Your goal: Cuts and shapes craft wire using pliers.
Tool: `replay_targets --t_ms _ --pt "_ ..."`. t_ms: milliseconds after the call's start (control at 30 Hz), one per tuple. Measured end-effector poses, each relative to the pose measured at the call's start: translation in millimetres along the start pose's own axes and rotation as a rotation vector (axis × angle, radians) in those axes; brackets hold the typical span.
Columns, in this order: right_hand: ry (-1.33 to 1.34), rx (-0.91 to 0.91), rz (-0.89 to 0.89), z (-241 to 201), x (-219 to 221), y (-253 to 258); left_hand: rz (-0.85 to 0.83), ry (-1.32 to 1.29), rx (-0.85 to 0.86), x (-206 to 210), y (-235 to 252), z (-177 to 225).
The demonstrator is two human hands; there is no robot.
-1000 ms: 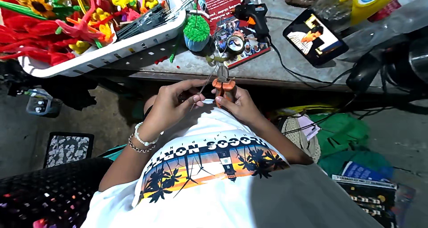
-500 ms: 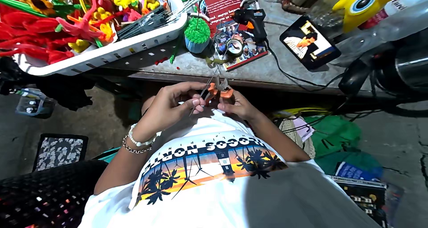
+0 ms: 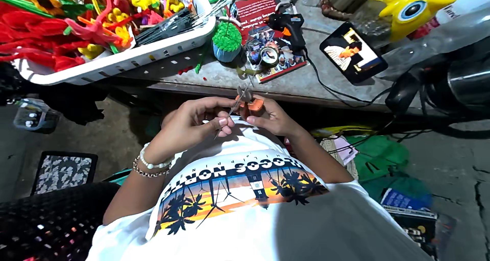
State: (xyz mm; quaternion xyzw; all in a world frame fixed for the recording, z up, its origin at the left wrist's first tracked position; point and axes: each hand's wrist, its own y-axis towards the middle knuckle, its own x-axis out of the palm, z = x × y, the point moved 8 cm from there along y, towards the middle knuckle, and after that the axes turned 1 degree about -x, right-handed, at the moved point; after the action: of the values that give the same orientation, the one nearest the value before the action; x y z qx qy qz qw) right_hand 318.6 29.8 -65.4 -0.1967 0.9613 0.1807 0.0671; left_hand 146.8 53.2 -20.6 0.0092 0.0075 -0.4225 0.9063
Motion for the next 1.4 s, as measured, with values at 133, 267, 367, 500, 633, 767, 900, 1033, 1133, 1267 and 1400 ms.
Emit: replay_targets --t_ms 133,267,367,500,633,767,900,1033,1133,1267,1400 --pt "-0.078 -0.043 -0.022 -7 -1 -4 -0.085 -0.108 -0.034 4 -1 -2" --pt "-0.052 -0.052 -0.011 -6 -4 -8 -0.135 -0.234 -0.066 6 -2 -3" --pt "-0.071 -0.070 -0.021 -10 -4 -9 -0.149 -0.256 -0.079 6 -3 -5" --pt "-0.135 -0.098 0.002 -13 -4 -8 -0.191 -0.301 -0.107 10 -2 -8" --pt "-0.211 -0.119 0.045 -17 -7 -6 -0.214 -0.340 -0.110 11 -2 -9" --pt "-0.301 -0.131 0.071 -22 -7 -7 -0.225 -0.343 -0.127 12 -2 -10" --pt "-0.389 -0.143 0.098 -25 -8 -8 -0.233 -0.374 -0.134 13 -2 -12" --pt "-0.468 -0.152 0.145 -27 -8 -10 -0.242 -0.395 -0.132 13 -2 -13" --pt "-0.539 -0.145 0.194 -29 -8 -12 -0.238 -0.391 -0.139 13 -2 -14" --pt "-0.578 -0.137 0.219 -30 -7 -12 -0.235 -0.379 -0.134 13 -2 -14" --pt "-0.527 -0.085 0.270 -27 -7 -14 -0.215 -0.358 -0.124 13 -2 -13"
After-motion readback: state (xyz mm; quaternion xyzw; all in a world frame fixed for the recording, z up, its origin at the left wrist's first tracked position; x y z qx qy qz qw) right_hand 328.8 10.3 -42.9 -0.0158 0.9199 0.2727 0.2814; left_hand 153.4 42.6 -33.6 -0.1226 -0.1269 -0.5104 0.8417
